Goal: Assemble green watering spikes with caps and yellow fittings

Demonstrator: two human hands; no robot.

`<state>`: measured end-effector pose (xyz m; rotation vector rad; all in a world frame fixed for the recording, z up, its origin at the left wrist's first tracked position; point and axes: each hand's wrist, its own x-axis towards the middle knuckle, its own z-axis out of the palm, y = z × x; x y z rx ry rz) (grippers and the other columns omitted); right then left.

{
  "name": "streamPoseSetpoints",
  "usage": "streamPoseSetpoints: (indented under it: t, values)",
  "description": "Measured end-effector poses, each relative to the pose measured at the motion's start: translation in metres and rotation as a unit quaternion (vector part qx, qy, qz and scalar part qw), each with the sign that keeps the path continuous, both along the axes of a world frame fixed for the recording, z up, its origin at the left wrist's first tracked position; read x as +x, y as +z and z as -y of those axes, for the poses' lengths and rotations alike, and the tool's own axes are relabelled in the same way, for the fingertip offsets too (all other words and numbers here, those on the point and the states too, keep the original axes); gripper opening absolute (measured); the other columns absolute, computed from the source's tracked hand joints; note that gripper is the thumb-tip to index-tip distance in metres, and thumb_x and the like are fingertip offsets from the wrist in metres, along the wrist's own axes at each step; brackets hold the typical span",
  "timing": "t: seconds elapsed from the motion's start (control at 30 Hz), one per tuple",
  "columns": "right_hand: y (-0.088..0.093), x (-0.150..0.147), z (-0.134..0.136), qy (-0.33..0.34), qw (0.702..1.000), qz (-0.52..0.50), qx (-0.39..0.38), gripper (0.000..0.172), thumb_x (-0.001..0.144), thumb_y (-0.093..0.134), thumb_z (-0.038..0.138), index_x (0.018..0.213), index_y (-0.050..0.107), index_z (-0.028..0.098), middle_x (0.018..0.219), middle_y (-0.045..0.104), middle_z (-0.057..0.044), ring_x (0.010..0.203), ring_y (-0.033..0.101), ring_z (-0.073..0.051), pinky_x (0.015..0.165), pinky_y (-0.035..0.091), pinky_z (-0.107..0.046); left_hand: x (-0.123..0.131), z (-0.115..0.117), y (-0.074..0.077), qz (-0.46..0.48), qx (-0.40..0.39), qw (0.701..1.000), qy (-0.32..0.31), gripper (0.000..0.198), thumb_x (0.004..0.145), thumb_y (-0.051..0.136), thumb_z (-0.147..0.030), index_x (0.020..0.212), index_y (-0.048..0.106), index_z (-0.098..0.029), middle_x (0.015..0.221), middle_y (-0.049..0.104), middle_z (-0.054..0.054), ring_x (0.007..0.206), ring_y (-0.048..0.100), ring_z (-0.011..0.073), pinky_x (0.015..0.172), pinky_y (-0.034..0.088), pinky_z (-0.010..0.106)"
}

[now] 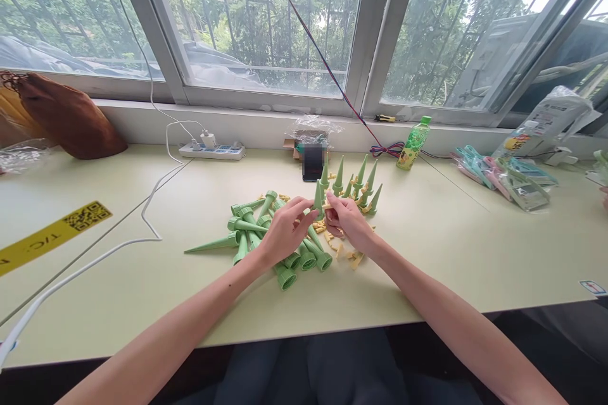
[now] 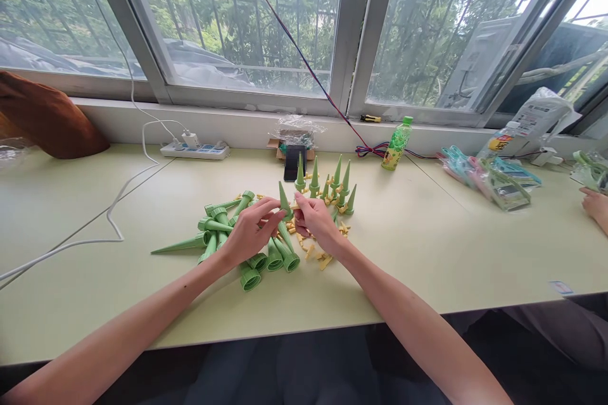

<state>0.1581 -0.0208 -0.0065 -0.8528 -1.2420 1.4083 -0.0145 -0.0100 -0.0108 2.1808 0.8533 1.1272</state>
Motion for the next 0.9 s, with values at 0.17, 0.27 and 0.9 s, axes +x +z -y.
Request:
streamPoseSetpoints:
  t: [0.17, 0.27, 0.9]
  values:
    - [0.0007, -0.0006, 0.0012, 0.034, 0.999, -0.005, 0.008, 0.05, 0.088, 0.058, 0.053, 0.057, 0.038, 0.02, 0.046, 0.024, 0.01, 0.037, 0.028, -0.006, 0.037, 0.021, -0.021, 0.0015, 0.0019, 0.0029, 0.049, -0.065, 0.997, -0.005, 0.028, 0.096, 0.048, -0.039, 0.085, 0.059, -0.016, 0.091, 0.053, 0.003, 0.05, 0.053, 0.0046, 0.043, 0.045, 0.018]
    - [-0.0018, -0.0005, 0.0011, 0.027, 0.999, 0.001, 0.018, 0.048, 0.087, 0.06, 0.051, 0.058, 0.038, 0.02, 0.048, 0.024, 0.01, 0.038, 0.026, -0.005, 0.038, 0.02, -0.021, 0.0017, 0.0012, 0.0028, 0.064, -0.075, 0.995, -0.015, 0.027, 0.094, 0.052, -0.04, 0.085, 0.062, -0.017, 0.089, 0.052, 0.002, 0.049, 0.053, 0.0044, 0.042, 0.044, 0.018]
    - [-0.0058, -0.0005, 0.0042, -0.087, 0.942, 0.233, 0.226, 0.042, 0.096, 0.045, 0.046, 0.064, 0.04, 0.02, 0.057, 0.036, 0.004, 0.051, 0.031, -0.009, 0.048, 0.026, -0.025, -0.0011, 0.0059, 0.01, 0.128, -0.279, 0.95, -0.057, 0.036, 0.087, 0.06, -0.049, 0.071, 0.056, -0.016, 0.039, 0.04, -0.006, 0.033, 0.029, 0.0048, 0.034, 0.022, 0.019]
